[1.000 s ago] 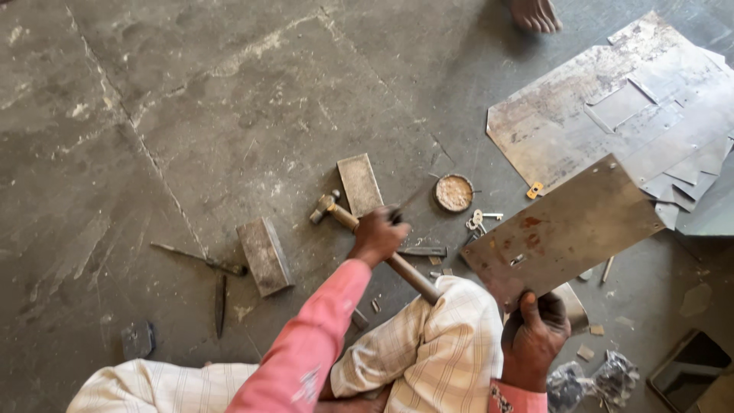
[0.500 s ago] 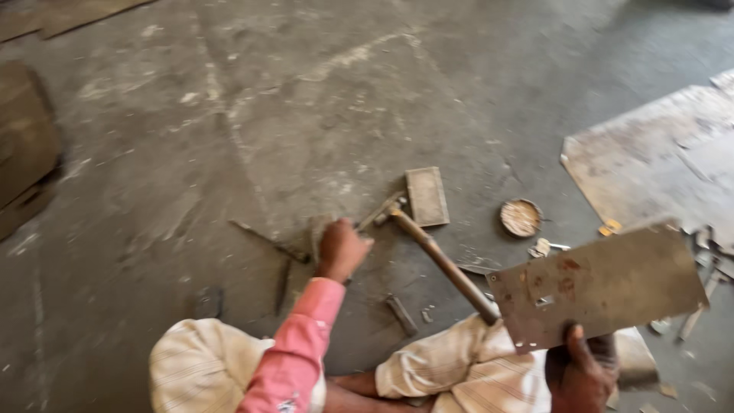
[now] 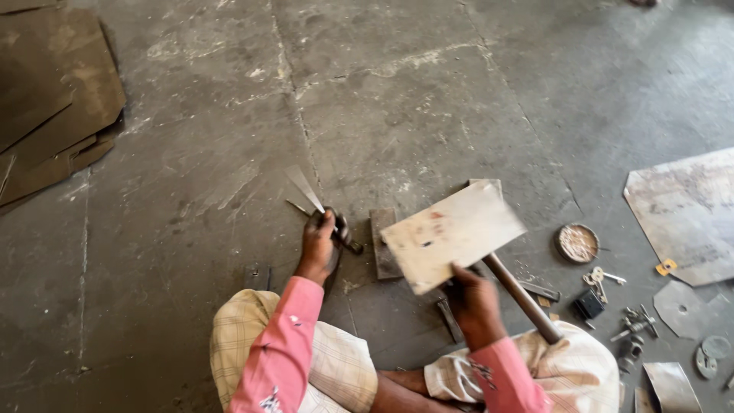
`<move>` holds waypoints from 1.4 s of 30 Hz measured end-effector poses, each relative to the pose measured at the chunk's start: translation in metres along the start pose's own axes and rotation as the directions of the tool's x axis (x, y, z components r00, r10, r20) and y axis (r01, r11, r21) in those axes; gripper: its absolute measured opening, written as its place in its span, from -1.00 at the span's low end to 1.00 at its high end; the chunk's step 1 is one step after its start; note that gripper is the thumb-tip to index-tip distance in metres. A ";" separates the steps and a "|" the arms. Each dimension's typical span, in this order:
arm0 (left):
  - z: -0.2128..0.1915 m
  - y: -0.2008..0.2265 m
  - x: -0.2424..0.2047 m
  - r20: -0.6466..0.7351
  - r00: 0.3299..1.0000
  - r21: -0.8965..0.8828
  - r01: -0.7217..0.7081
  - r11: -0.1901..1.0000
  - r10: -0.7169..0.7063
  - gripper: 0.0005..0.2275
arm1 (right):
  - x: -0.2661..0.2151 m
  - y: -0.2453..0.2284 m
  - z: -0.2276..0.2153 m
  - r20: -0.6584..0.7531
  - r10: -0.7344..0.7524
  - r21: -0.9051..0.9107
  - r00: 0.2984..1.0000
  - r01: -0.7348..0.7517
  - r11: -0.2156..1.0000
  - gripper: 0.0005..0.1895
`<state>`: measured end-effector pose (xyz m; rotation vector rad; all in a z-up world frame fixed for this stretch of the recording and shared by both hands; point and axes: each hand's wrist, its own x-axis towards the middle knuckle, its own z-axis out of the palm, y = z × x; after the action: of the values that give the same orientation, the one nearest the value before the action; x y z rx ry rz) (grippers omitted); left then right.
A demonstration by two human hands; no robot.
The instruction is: The person sits on the floor and assembles a metal lock mechanism. They use a hammer and punch to drive pins into a metal plate, then insert a key to test the mechanism. The person handles various metal parts, keys, and tools during the process.
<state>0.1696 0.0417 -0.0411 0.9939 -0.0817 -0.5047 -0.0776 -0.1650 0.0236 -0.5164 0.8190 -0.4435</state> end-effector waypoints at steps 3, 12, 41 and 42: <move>-0.016 0.015 -0.010 0.027 0.995 -0.136 -0.088 0.987 0.093 -0.92 | 0.021 0.038 0.017 0.014 0.000 -0.169 1.000 0.002 0.986 -0.68; 0.008 0.009 -0.020 0.083 0.957 0.137 -0.287 0.948 0.278 -0.89 | 0.059 0.068 0.005 0.008 -0.040 -0.294 0.999 0.041 0.955 -0.70; 0.076 0.003 -0.010 0.378 0.918 0.729 -0.374 0.573 0.117 -0.83 | 0.053 0.067 0.017 -0.044 -0.022 -0.378 0.999 0.003 0.926 -0.72; 0.076 0.003 -0.010 0.376 0.921 0.745 -0.368 0.556 0.105 -0.83 | 0.051 0.064 0.021 -0.052 -0.023 -0.415 0.998 -0.001 0.910 -0.73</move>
<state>0.1394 -0.0122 0.0052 1.7799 -0.7782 -0.3408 -0.0192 -0.1369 -0.0311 -0.9074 0.9706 -0.2929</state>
